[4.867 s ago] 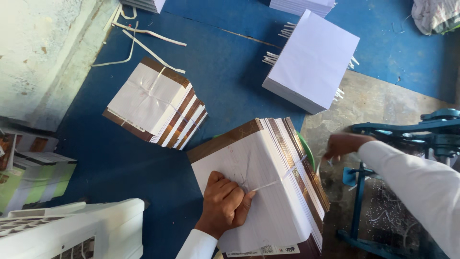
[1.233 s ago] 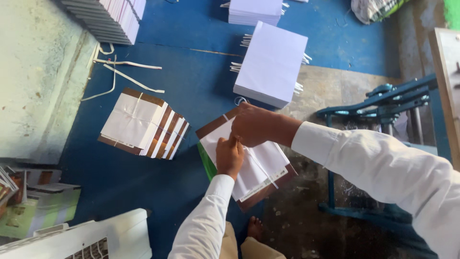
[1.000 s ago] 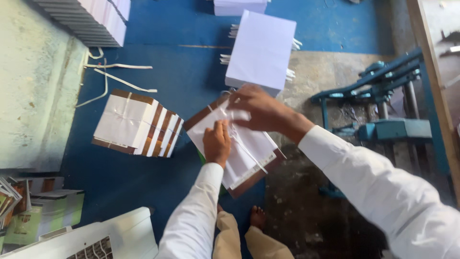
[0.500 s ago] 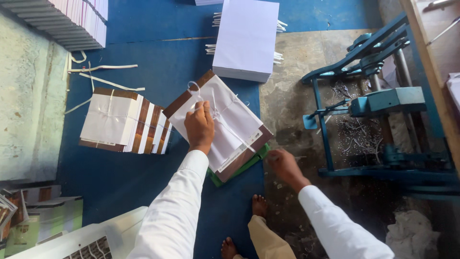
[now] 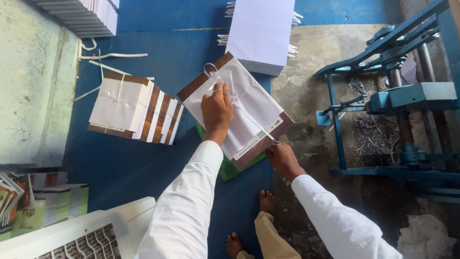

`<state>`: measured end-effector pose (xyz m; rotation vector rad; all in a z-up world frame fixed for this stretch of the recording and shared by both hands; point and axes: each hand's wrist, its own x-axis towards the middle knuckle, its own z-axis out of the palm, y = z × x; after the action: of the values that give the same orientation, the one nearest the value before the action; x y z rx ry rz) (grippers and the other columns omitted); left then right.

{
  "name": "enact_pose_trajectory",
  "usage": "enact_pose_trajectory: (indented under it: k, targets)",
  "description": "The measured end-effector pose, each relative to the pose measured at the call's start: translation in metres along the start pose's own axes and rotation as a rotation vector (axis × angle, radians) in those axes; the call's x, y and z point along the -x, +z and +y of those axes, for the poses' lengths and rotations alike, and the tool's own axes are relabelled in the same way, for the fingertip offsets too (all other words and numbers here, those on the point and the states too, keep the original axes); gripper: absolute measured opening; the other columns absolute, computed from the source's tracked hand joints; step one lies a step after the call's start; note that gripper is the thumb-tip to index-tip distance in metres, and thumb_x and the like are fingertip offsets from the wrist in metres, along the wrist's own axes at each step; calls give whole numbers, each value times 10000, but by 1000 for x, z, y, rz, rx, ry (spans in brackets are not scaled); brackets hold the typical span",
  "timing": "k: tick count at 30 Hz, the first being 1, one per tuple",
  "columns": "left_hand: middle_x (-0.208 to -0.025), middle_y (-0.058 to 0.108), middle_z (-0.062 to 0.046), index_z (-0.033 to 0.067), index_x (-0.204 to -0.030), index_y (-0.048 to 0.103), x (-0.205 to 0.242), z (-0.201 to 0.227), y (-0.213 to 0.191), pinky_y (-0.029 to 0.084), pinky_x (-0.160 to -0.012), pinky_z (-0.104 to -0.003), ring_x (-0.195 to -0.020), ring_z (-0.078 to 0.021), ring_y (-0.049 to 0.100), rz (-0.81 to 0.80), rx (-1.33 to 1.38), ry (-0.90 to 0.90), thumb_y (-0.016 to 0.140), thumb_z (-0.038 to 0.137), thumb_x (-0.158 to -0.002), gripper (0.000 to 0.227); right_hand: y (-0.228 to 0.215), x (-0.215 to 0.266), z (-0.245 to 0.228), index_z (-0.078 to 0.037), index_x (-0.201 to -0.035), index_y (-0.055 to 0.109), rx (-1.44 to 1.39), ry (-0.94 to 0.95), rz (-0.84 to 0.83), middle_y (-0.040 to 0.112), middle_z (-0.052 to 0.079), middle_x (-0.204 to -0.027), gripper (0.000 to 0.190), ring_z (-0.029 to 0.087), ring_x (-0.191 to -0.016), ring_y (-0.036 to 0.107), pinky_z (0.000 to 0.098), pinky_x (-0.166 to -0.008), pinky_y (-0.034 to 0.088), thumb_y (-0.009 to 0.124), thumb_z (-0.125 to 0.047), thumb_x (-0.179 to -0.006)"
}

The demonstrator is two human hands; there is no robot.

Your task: The person stacks notebooks, places a white sheet on top, writes on it with a pen, then wraps and ties a string around the stack to secure it.

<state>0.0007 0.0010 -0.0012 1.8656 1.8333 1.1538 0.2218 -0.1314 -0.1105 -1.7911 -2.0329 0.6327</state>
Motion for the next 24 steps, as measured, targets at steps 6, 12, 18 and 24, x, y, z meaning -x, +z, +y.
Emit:
enact_pose_trajectory:
  k: [6, 12, 18, 24]
  targets:
    - [-843, 756, -199, 45, -1151, 705, -3, 2, 2, 547, -738, -498, -768, -422, 666, -23, -53, -10, 503, 310, -1081, 341, 15, 4, -2, -31, -830, 744, 62, -23, 18, 716, 141, -937, 166, 360, -838, 684, 479, -810, 523, 628, -137, -882]
    - [-857, 749, -211, 29, -1129, 710, 0, -3, 6, 536, -705, -502, -746, -417, 666, 12, -37, 16, 523, 300, -1068, 335, 15, -2, 0, -77, -912, 784, 157, 111, -11, 742, 113, -990, 209, 336, -803, 699, 463, -860, 483, 673, -253, -888]
    - [-874, 749, -210, 34, -1122, 703, 0, -2, 5, 534, -726, -499, -732, -422, 661, 54, -37, 87, 521, 280, -1080, 310, 37, -8, 20, -92, -951, 778, 234, 147, -31, 755, 128, -966, 168, 342, -906, 705, 477, -907, 493, 647, -188, -907]
    - [-833, 744, -214, 48, -1087, 718, 0, 3, 2, 525, -694, -502, -708, -434, 647, 45, -12, 57, 528, 274, -1061, 297, 62, -8, 38, -19, -951, 740, 7, 88, 75, 733, 199, -987, 141, 419, -959, 677, 502, -850, 540, 652, -83, -862]
